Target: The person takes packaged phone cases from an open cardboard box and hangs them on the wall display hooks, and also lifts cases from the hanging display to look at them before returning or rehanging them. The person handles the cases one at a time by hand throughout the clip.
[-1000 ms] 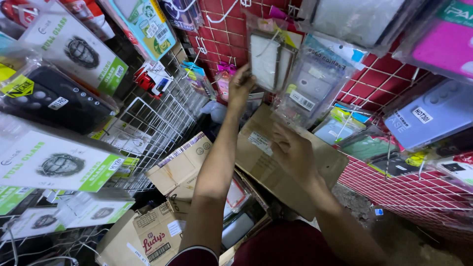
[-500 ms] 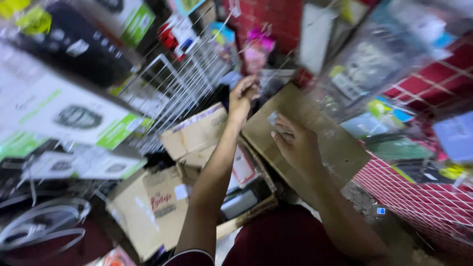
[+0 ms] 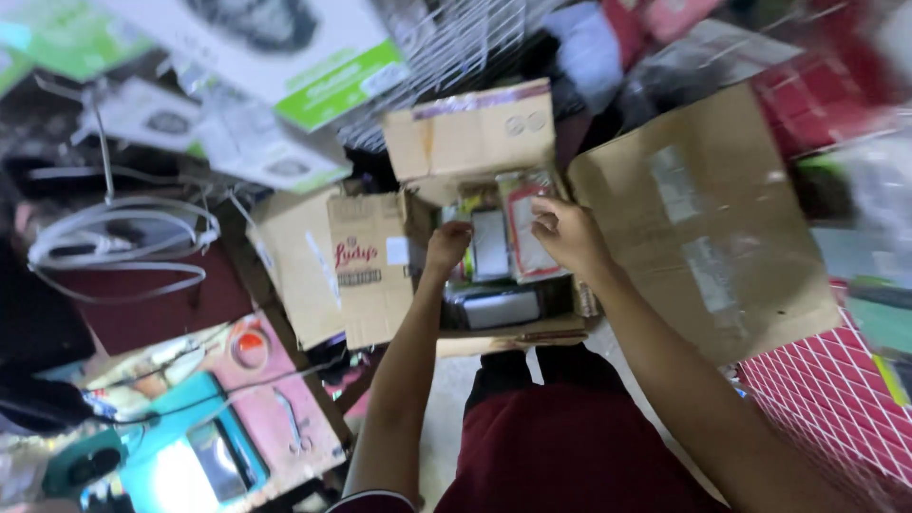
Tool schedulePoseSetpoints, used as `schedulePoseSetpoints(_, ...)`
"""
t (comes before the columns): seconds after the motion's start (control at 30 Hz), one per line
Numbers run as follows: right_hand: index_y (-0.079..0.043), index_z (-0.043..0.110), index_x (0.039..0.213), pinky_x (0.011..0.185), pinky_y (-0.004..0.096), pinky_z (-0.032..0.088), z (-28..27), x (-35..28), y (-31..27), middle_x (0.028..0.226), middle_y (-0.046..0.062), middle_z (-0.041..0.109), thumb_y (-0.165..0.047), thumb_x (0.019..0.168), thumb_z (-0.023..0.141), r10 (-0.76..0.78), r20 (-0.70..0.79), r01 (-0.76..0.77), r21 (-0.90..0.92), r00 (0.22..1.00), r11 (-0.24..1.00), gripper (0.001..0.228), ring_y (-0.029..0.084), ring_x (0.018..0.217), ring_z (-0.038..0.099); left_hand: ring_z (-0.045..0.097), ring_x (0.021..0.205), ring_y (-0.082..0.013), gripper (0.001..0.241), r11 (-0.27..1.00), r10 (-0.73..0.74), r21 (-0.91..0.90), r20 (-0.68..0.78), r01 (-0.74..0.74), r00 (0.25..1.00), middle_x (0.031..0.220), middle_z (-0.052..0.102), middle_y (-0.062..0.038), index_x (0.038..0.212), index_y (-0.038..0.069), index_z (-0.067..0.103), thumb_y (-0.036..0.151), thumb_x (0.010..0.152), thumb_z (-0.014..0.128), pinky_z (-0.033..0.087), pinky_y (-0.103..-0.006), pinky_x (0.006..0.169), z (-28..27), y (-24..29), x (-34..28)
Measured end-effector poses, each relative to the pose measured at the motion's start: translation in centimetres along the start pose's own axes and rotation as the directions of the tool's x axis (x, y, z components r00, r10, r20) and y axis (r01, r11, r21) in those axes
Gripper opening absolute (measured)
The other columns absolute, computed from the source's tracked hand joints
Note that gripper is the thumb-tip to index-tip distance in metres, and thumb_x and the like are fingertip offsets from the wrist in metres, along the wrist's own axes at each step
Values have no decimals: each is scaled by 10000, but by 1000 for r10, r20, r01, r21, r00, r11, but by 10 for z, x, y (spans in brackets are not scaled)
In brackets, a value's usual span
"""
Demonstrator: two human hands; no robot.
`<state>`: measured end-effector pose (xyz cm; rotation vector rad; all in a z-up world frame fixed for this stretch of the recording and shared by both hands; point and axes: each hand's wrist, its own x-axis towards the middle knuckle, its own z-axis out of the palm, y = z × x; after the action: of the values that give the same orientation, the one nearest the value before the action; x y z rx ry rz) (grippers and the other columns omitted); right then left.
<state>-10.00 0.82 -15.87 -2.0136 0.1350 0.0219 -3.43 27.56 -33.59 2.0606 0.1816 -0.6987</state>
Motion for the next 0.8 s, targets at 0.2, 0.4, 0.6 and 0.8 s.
schedulePoseSetpoints(0.2, -41, 709, 1213, 799, 362, 593, 75, -9, 40, 1041, 178, 764, -128, 862, 762, 127, 226, -95, -147, 966, 984, 365, 269, 928, 767, 673, 1040, -402, 507, 951, 35, 310, -104, -1, 994, 1108, 711, -243, 1176, -6, 673, 292, 793, 821, 546, -482, 867, 76, -141, 40)
schedulePoseSetpoints(0.4, 0, 695, 1201, 832, 370, 608, 105, -36, 60, 1074, 180, 768, -62, 898, 709, 72, 162, -59, -83, 984, 995, 309, 280, 967, 767, 656, 1029, -474, 383, 929, -71, 328, -302, 173, 951, 1126, 677, -281, 1142, 17, 636, 203, 825, 744, 523, -544, 859, 90, -55, -16)
schedulePoseSetpoints(0.6, -19, 693, 1224, 842, 348, 617, 87, -45, 33, 1067, 142, 779, -44, 911, 705, 146, 130, -144, -21, 981, 989, 314, 230, 952, 771, 714, 925, -374, 418, 989, -145, -50, -334, 137, 931, 949, 731, -217, 1059, 9, 642, 139, 702, 817, 570, -461, 821, 108, -88, 3)
schedulePoseSetpoints(0.8, -38, 665, 1266, 771, 324, 612, 60, -37, 24, 1085, 116, 758, -61, 918, 721, 253, 129, -261, 50, 959, 964, 353, 193, 965, 739, 709, 812, -244, 455, 957, -223, -239, -227, 167, 948, 936, 747, -121, 1163, 54, 653, 138, 747, 817, 575, -391, 713, 32, -20, -45)
